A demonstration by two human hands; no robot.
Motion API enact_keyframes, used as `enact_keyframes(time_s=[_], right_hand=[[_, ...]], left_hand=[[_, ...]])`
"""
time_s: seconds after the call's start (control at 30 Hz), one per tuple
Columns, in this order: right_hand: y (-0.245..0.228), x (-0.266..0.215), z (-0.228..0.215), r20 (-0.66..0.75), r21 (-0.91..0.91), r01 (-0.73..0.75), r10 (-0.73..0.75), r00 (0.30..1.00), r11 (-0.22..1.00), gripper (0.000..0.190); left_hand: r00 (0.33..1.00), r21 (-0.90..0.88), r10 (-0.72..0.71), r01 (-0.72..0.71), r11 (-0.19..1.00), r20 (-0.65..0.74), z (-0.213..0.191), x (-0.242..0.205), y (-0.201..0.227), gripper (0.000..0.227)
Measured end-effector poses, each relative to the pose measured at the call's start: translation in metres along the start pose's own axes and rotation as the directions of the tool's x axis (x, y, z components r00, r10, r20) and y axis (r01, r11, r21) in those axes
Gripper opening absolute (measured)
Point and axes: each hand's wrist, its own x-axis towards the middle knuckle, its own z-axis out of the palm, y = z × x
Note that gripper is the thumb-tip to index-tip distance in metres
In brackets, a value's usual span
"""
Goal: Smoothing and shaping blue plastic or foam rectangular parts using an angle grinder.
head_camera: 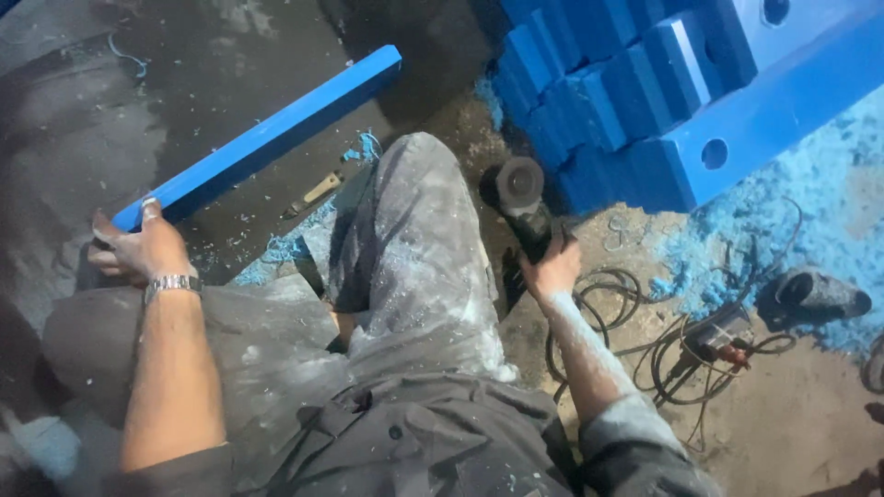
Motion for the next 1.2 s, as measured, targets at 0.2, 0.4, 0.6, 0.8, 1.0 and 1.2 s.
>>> enact_keyframes(time_s=[0.2,0.4,0.6,0.8,1.0,1.2], right_hand=[[0.01,0.012,0.016,-0.017,0.052,0.018,-0.017,1.0,0.998,0.095],[0.022,0.021,0.03,0.056,0.09,-0.099,0.094,0.994,0.991,0.089],[0.022,0.012,0.022,0.13,0.12,-0.128,0.113,0.985,0.984,0.077],[-0.015,0.013,-0.041,0.241,0.475,-0.235,0.131,0.962,0.848,0.064],[-0.077,0.052,-0.119,0.405,0.616,-0.254,-0.023,0.914,0.746,0.061],[-0.169,0.091,-0.145,0.604,0.784,-0.517,-0.233,0.762,0.342,0.066]], left_hand=[[0.949,0.084,0.26,-0.249,0.965,-0.175,0.047,0.058,-0.056,0.082],[0.941,0.098,0.313,-0.302,0.948,-0.129,0.029,0.016,-0.03,0.065],[0.898,0.112,0.405,-0.391,0.914,-0.17,0.037,0.021,-0.038,0.062],[0.794,0.157,0.599,-0.582,0.798,-0.099,0.029,-0.003,-0.022,0.054],[0.626,0.18,0.779,-0.764,0.62,-0.029,0.026,-0.011,-0.011,0.059],[0.556,0.226,0.831,-0.807,0.546,-0.025,0.027,-0.013,-0.001,0.054]])
